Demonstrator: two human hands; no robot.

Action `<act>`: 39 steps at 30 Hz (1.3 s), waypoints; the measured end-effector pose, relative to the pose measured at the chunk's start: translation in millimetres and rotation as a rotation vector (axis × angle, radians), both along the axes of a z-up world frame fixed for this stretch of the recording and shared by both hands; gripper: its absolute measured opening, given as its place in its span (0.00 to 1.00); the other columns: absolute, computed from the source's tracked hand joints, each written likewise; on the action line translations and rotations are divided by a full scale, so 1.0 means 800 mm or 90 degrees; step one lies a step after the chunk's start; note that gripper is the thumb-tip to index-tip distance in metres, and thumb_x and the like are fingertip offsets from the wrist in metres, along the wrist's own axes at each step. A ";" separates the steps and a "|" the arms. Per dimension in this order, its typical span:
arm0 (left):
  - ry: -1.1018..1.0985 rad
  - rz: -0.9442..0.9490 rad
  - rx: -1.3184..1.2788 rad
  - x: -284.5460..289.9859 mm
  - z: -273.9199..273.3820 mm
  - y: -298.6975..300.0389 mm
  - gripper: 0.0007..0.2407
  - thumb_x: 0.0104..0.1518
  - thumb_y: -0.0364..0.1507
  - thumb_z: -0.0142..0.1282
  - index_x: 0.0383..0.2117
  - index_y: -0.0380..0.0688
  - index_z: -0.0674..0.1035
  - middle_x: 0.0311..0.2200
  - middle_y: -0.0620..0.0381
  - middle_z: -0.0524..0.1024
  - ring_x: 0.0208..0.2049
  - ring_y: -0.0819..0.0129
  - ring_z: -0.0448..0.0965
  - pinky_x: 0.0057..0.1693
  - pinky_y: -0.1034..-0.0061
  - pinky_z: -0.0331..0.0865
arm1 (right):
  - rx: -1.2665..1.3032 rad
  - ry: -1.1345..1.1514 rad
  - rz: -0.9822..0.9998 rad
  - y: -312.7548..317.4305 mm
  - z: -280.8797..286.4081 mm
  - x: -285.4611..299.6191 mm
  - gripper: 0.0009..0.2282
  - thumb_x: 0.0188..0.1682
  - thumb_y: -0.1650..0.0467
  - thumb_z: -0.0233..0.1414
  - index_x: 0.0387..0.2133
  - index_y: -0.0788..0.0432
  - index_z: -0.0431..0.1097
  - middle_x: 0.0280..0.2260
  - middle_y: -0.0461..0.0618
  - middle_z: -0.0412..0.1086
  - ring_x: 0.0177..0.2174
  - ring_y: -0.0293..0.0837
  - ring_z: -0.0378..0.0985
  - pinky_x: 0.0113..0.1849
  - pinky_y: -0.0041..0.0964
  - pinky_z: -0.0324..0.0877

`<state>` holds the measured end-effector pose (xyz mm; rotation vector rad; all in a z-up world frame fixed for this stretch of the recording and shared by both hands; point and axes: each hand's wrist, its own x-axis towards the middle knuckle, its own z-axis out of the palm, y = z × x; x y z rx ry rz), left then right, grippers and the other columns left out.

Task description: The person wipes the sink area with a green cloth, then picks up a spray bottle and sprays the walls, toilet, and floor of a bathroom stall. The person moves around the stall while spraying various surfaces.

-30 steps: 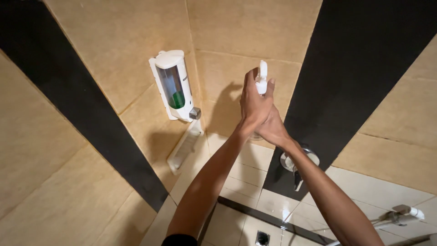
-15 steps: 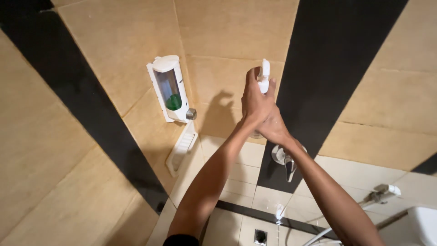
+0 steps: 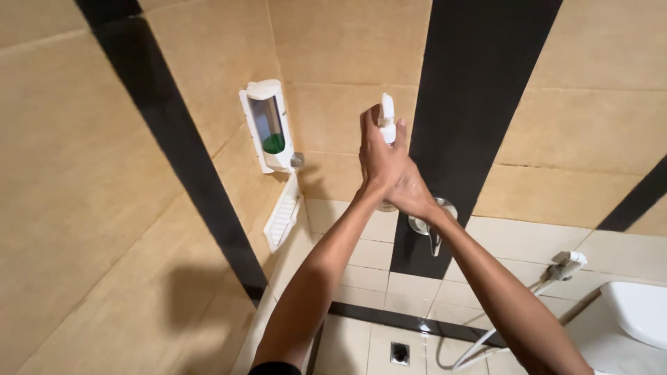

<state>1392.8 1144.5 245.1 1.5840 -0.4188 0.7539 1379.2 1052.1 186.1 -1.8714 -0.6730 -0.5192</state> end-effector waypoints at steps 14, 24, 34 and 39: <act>0.024 0.055 0.034 -0.043 0.005 0.017 0.16 0.62 0.35 0.57 0.48 0.38 0.70 0.44 0.44 0.71 0.44 0.43 0.77 0.49 0.54 0.71 | -0.020 0.018 0.046 0.008 0.001 -0.040 0.31 0.41 0.66 0.63 0.58 0.66 0.61 0.47 0.55 0.70 0.48 0.47 0.72 0.51 0.42 0.70; 0.003 -0.034 0.036 -0.075 0.015 -0.084 0.18 0.60 0.33 0.56 0.54 0.40 0.70 0.46 0.46 0.76 0.46 0.47 0.79 0.49 0.57 0.72 | 0.019 0.013 -0.018 -0.086 0.008 -0.083 0.29 0.42 0.68 0.62 0.56 0.65 0.62 0.46 0.53 0.71 0.46 0.44 0.74 0.49 0.41 0.71; 0.034 -0.037 0.061 -0.098 0.007 -0.230 0.20 0.59 0.37 0.58 0.51 0.37 0.69 0.47 0.41 0.73 0.47 0.41 0.76 0.49 0.56 0.71 | 0.044 -0.027 -0.011 -0.228 -0.004 -0.115 0.30 0.43 0.67 0.64 0.57 0.66 0.60 0.47 0.52 0.69 0.47 0.42 0.71 0.50 0.40 0.69; 0.042 -0.036 0.046 -0.122 -0.001 -0.257 0.16 0.62 0.35 0.57 0.48 0.37 0.72 0.45 0.44 0.74 0.47 0.44 0.78 0.52 0.58 0.71 | 0.027 -0.002 -0.021 -0.257 -0.005 -0.135 0.29 0.42 0.67 0.63 0.55 0.66 0.61 0.48 0.52 0.70 0.48 0.42 0.72 0.51 0.40 0.69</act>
